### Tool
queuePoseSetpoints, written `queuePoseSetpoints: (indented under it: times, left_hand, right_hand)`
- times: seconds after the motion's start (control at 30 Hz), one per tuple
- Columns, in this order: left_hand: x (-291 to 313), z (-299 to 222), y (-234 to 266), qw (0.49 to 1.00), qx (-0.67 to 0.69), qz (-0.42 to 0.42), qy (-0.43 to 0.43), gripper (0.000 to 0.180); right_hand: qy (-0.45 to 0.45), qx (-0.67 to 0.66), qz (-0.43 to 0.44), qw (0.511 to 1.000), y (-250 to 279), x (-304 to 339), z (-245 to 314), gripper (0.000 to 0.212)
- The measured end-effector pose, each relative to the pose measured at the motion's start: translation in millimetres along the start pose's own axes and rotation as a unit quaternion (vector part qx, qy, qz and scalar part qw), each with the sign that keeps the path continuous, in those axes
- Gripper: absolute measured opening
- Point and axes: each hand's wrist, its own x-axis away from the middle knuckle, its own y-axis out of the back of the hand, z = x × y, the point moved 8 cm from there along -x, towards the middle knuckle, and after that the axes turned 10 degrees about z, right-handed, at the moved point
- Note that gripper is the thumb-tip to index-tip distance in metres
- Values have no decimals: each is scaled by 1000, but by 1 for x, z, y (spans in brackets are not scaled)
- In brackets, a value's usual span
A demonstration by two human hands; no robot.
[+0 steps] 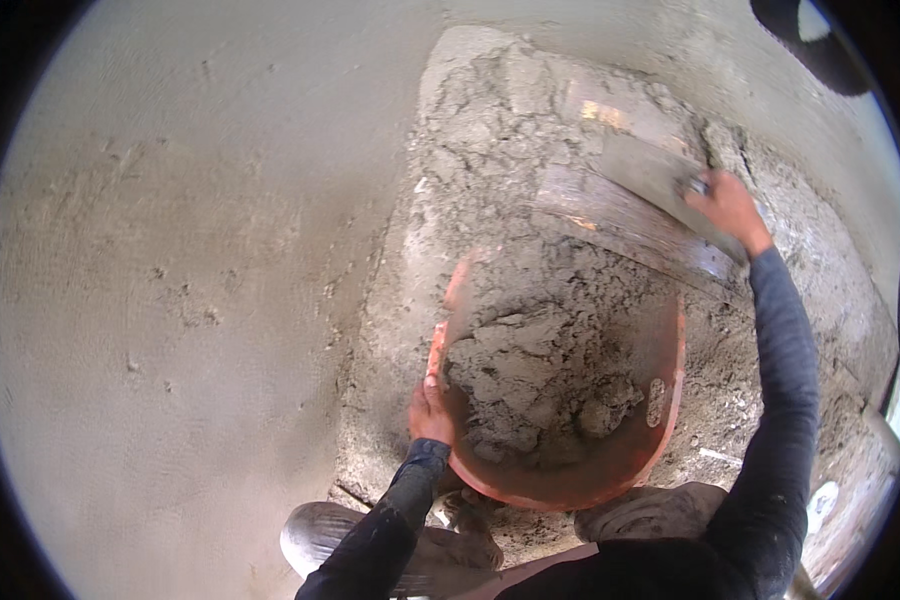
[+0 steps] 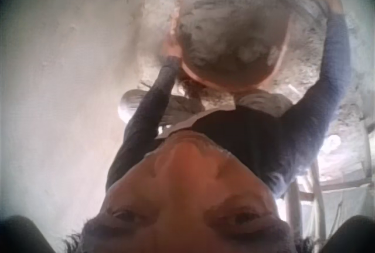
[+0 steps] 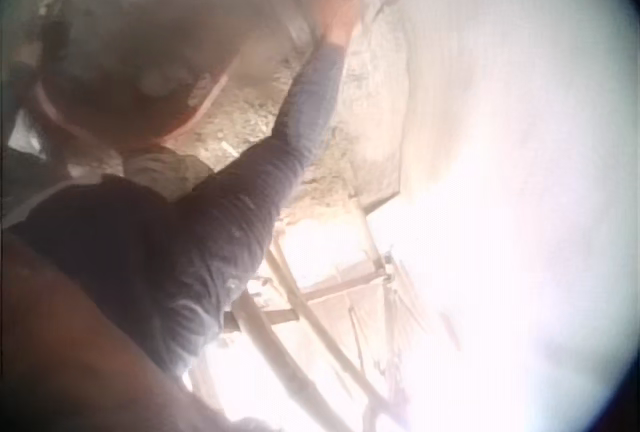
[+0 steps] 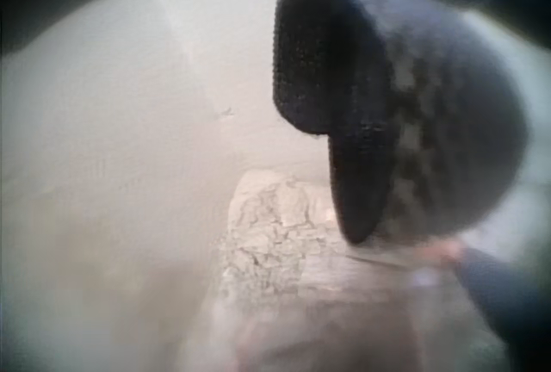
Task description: The person applies wet concrete to a lower section of a wall using a hand trowel and collects excess material from a plastic bucket.
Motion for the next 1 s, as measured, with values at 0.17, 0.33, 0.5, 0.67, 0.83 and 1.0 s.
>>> queuePoseSetpoints:
  times: [0.17,0.33,0.5,0.67,0.83,1.0]
  left_hand:
    - [-2,-6,-3,1000,12,-9,-1,54]
    - [-5,2,-4,1000,1,16,12,54]
    - [-1,7,-1,999,47,21,-3,53]
    - [-3,17,-4,997,70,26,-3,52]
    - [-10,29,-16,976,199,84,-5,53]
    - [-11,22,-24,929,339,146,12,62]
  right_hand:
    - [102,-6,-22,995,-80,-139,122,38]
    - [97,-120,-125,980,-114,-172,98,50]
    - [105,-168,-62,978,-89,-103,94,46]
    - [191,-46,-71,978,-48,-24,116,39]
    - [332,65,-94,936,-69,95,131,34]
    - [400,179,-39,898,-99,167,151,26]
